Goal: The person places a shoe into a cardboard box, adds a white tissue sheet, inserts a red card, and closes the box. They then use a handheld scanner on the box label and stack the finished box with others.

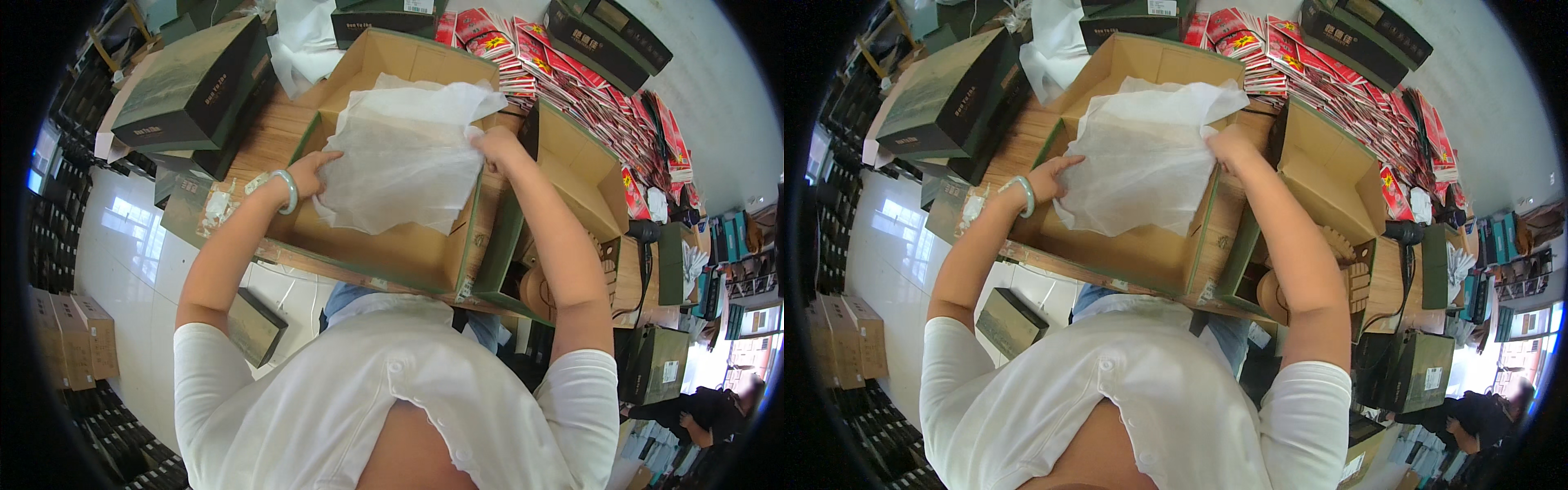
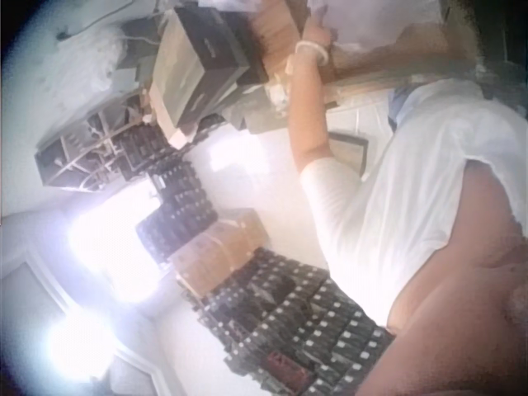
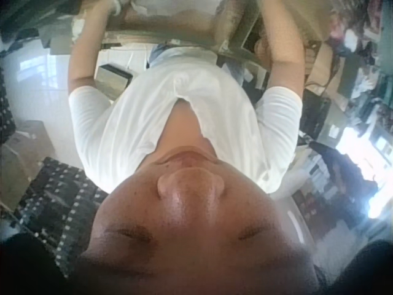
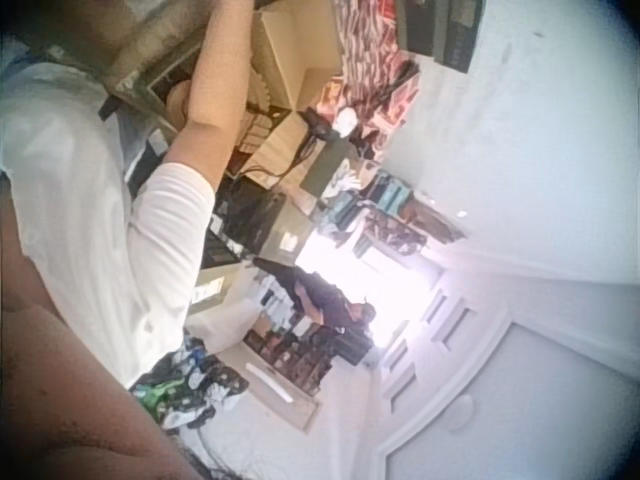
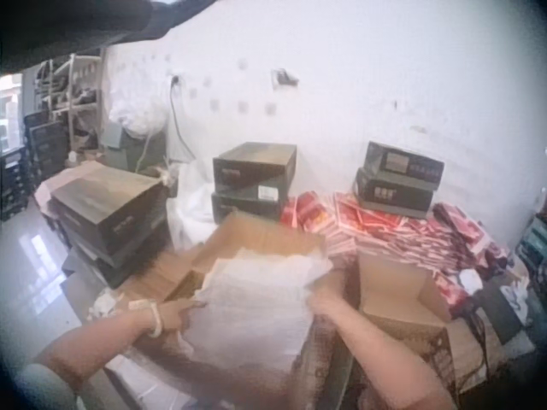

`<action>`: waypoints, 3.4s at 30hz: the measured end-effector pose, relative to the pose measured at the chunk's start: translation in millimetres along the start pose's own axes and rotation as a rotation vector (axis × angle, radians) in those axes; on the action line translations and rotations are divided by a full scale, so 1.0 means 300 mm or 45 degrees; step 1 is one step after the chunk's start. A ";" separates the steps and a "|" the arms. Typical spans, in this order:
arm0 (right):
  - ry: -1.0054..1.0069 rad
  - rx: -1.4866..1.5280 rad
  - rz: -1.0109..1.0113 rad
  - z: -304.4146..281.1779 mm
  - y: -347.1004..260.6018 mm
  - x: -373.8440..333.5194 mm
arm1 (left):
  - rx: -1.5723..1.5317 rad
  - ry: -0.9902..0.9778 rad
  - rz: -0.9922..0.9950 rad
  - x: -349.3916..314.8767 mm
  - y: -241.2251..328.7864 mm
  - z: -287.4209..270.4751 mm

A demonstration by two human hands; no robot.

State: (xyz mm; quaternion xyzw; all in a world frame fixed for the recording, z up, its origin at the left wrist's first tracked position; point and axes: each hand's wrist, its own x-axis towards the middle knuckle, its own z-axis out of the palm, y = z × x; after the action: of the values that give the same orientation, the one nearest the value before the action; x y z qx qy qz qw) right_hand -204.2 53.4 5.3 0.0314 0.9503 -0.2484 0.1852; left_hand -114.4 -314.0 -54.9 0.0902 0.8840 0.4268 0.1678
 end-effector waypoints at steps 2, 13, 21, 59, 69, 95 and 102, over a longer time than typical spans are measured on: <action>-0.083 0.902 0.097 0.036 0.056 0.031 | 0.477 0.164 0.144 -0.003 -0.073 0.050; 0.034 -0.005 -0.517 0.265 -0.022 -0.305 | 0.673 0.077 -0.355 -0.014 -0.125 0.169; 0.214 0.664 -0.170 0.246 -0.050 -0.267 | 0.093 0.433 -0.237 -0.007 -0.080 0.082; -0.232 -1.014 -0.454 0.580 -0.122 -0.371 | 1.374 -0.630 -0.685 -0.139 0.086 0.144; -0.746 -1.213 -0.268 0.577 -0.119 -0.380 | 1.774 -0.713 -0.720 -0.171 0.129 0.219; -0.417 -0.679 -0.548 0.573 -0.116 -0.276 | 1.063 -0.603 -0.403 0.000 0.084 0.087; -0.352 -0.284 -0.306 0.517 -0.099 -0.107 | 1.035 -0.262 -0.515 0.130 -0.013 0.147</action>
State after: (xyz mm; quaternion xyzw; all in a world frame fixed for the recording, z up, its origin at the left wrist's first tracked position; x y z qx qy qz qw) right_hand -126.5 -46.8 -94.5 -0.1371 0.9344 -0.1638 0.2851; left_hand -134.3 -272.7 -92.0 0.0164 0.9582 -0.0067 0.2855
